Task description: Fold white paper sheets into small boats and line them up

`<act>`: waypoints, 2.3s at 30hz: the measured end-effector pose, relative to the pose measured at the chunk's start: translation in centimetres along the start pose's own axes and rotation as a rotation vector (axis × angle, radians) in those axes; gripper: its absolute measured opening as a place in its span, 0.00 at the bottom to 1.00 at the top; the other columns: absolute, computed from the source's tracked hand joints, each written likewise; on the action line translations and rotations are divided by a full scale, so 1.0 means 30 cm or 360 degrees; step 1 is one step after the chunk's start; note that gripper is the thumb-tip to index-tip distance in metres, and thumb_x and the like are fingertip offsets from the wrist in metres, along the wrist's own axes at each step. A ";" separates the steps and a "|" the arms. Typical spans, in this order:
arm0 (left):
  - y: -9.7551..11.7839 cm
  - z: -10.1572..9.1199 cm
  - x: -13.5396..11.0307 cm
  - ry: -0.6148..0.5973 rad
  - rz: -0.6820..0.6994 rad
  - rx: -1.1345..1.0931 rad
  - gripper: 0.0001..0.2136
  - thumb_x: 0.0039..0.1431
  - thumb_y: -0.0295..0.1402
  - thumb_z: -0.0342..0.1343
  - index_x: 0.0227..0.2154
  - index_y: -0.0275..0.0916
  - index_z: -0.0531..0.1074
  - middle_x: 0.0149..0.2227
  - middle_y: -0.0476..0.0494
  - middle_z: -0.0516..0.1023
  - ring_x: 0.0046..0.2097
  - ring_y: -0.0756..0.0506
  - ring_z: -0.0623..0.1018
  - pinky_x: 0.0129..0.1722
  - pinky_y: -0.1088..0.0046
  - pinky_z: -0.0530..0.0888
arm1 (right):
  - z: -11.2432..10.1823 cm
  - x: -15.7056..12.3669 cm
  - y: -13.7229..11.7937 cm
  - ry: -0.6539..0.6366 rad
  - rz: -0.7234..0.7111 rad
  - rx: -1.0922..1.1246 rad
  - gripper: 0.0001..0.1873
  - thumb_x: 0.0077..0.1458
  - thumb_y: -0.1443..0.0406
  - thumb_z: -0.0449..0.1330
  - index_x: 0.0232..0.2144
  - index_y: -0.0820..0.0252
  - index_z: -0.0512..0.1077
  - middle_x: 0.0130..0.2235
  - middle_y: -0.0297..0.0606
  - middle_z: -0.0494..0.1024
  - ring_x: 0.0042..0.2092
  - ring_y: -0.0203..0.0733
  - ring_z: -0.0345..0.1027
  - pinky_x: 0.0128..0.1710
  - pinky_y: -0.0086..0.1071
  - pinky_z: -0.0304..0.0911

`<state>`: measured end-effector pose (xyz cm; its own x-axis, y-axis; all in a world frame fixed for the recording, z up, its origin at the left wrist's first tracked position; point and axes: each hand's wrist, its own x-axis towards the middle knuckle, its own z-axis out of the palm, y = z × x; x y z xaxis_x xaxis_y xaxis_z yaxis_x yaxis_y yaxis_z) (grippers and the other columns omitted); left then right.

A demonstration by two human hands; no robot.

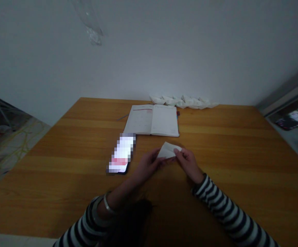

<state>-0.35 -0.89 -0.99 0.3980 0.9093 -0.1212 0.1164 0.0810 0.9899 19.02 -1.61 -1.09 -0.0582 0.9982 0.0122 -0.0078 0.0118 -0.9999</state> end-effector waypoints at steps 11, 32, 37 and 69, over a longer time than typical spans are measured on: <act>0.044 -0.006 -0.015 0.0292 0.0451 0.0501 0.23 0.58 0.34 0.63 0.57 0.44 0.70 0.55 0.39 0.73 0.56 0.40 0.74 0.57 0.58 0.71 | 0.006 0.007 0.024 0.0044 0.0063 0.0177 0.24 0.59 0.50 0.61 0.47 0.62 0.77 0.34 0.40 0.83 0.30 0.41 0.75 0.32 0.34 0.73; 0.002 0.045 -0.019 0.0313 0.0056 -0.0613 0.24 0.63 0.46 0.57 0.59 0.44 0.66 0.53 0.38 0.76 0.52 0.40 0.77 0.50 0.61 0.75 | 0.050 -0.032 0.046 -0.0272 0.0065 0.0114 0.38 0.53 0.49 0.66 0.62 0.55 0.67 0.60 0.45 0.74 0.58 0.55 0.70 0.58 0.51 0.66; 0.008 0.047 -0.029 0.0237 0.0046 -0.0539 0.28 0.65 0.51 0.51 0.64 0.48 0.60 0.54 0.39 0.76 0.55 0.39 0.76 0.55 0.57 0.73 | 0.072 -0.039 0.047 -0.0300 0.0071 0.0159 0.40 0.54 0.48 0.66 0.64 0.55 0.64 0.66 0.45 0.65 0.62 0.56 0.66 0.61 0.52 0.62; -0.010 0.011 -0.025 0.0386 0.0290 0.0455 0.15 0.60 0.29 0.53 0.48 0.40 0.77 0.46 0.41 0.82 0.45 0.39 0.80 0.48 0.60 0.75 | 0.091 -0.081 0.028 0.0172 -0.0846 -0.1595 0.23 0.57 0.69 0.58 0.55 0.57 0.73 0.63 0.52 0.65 0.64 0.61 0.56 0.61 0.62 0.54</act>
<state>-0.38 -1.74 -1.21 0.2137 0.9708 0.1087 0.3256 -0.1757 0.9291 16.43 -4.18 -1.95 -0.1992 0.8521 0.4839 0.7980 0.4277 -0.4246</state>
